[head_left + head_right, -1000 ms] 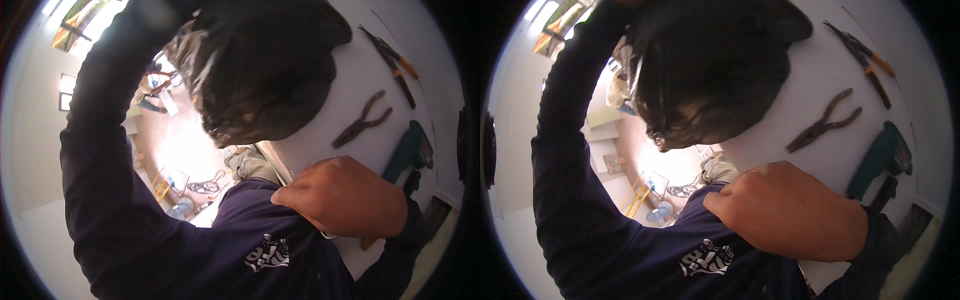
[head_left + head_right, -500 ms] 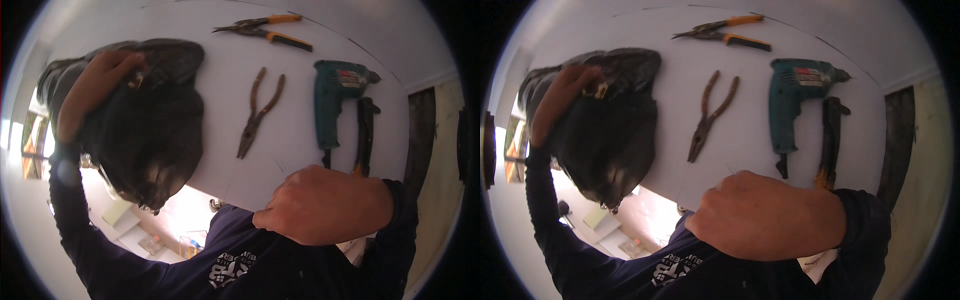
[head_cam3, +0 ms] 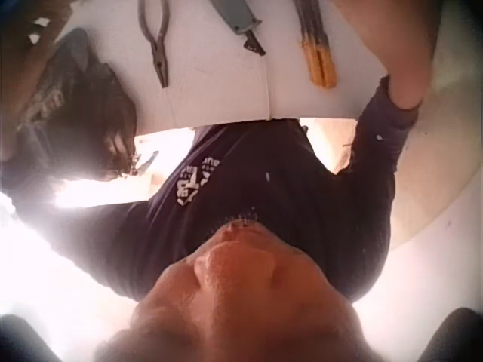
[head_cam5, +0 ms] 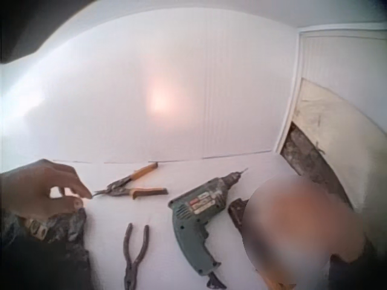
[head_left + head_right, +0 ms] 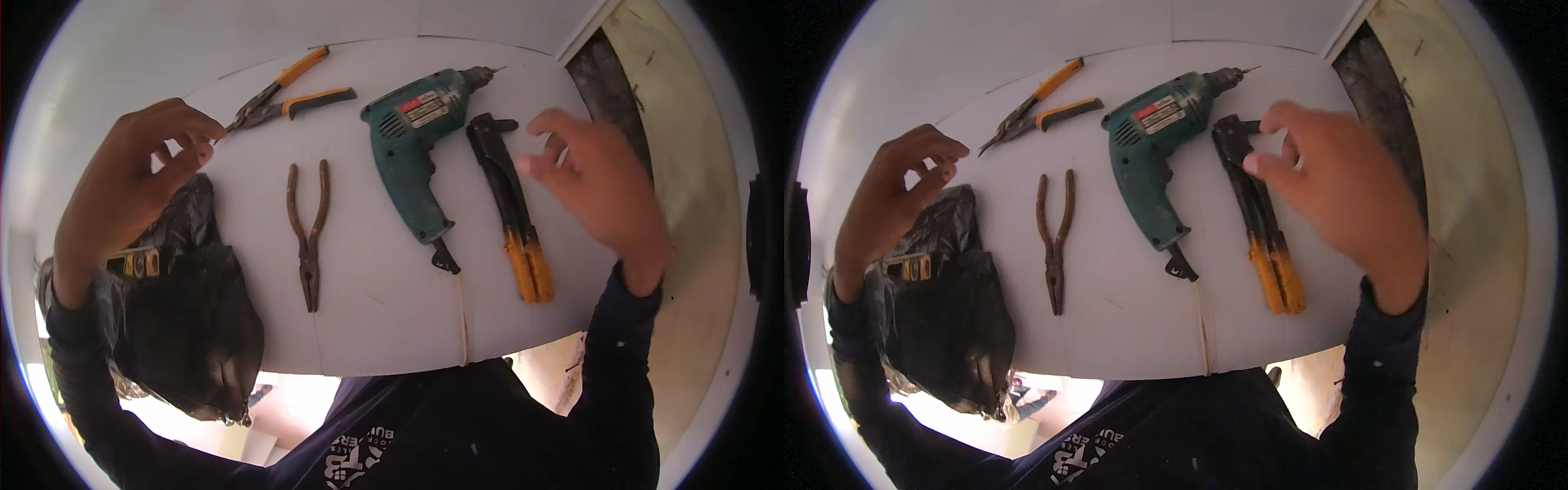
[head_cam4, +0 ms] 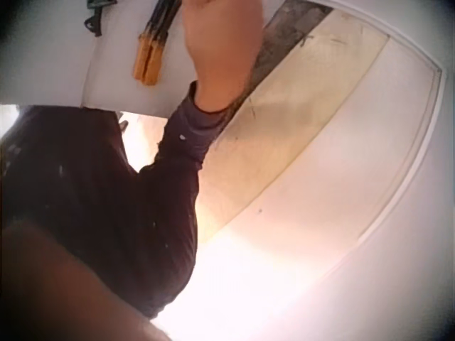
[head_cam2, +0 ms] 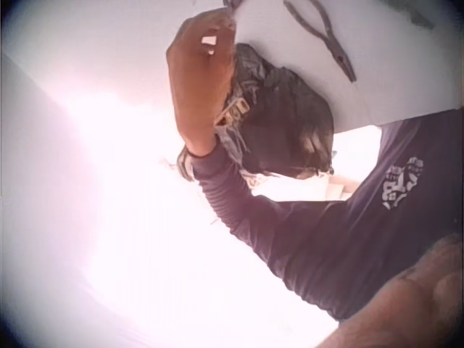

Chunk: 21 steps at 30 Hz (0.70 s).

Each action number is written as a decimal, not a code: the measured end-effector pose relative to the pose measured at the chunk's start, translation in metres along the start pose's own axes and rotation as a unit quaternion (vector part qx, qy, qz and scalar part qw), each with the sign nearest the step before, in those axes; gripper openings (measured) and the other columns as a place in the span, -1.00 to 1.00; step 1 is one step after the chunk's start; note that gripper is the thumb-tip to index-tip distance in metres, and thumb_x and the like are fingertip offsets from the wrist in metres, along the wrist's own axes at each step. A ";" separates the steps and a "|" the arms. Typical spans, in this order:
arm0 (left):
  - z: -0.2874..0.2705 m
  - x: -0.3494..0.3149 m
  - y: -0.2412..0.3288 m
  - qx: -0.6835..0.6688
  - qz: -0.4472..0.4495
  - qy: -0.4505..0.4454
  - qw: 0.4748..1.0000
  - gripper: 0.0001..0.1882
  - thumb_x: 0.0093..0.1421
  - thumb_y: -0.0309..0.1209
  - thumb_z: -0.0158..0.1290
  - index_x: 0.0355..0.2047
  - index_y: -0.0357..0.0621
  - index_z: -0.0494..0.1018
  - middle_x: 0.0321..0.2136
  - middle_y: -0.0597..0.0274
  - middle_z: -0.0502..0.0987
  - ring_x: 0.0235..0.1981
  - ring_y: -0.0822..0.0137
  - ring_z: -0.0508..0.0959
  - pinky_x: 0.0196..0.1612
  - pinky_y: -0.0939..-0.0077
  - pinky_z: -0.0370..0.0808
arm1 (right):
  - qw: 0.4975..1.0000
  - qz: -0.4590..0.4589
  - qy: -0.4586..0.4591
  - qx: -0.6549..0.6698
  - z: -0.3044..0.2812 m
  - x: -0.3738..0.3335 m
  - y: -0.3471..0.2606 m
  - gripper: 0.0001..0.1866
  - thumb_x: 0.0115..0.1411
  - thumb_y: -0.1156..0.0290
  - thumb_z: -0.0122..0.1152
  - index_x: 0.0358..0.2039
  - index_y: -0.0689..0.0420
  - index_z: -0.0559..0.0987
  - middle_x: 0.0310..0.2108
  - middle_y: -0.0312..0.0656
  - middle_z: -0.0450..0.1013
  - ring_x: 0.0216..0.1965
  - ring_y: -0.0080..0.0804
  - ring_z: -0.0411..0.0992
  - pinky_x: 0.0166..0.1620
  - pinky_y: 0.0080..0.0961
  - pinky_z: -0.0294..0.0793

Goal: The person aligns a panel against the ceiling to mark it with a pencil, cuts the ceiling trim using shears, and checks the ceiling surface by hand.

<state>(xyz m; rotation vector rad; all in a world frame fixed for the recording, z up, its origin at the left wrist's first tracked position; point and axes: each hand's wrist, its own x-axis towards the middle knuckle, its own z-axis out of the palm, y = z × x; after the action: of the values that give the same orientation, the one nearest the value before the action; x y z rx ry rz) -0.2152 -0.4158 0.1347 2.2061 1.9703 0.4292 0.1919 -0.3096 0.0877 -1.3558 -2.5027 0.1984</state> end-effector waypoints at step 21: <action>0.027 0.048 -0.056 0.002 -0.030 -0.133 0.991 -0.83 0.43 -0.44 0.19 -0.07 -0.21 0.69 -0.16 0.15 0.71 -0.17 0.29 0.65 -0.13 0.38 0.57 | 0.985 0.157 0.067 0.006 0.100 -0.049 0.015 -0.53 0.21 0.12 0.47 -0.10 0.27 0.62 -0.25 0.03 0.61 -0.24 0.08 0.66 -0.16 -0.04 0.63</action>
<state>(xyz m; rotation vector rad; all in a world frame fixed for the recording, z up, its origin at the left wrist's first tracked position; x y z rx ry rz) -0.2551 -0.3595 0.0975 2.0745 1.8891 0.1158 0.1975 -0.3409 -0.0196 -1.6939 -2.1652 0.1802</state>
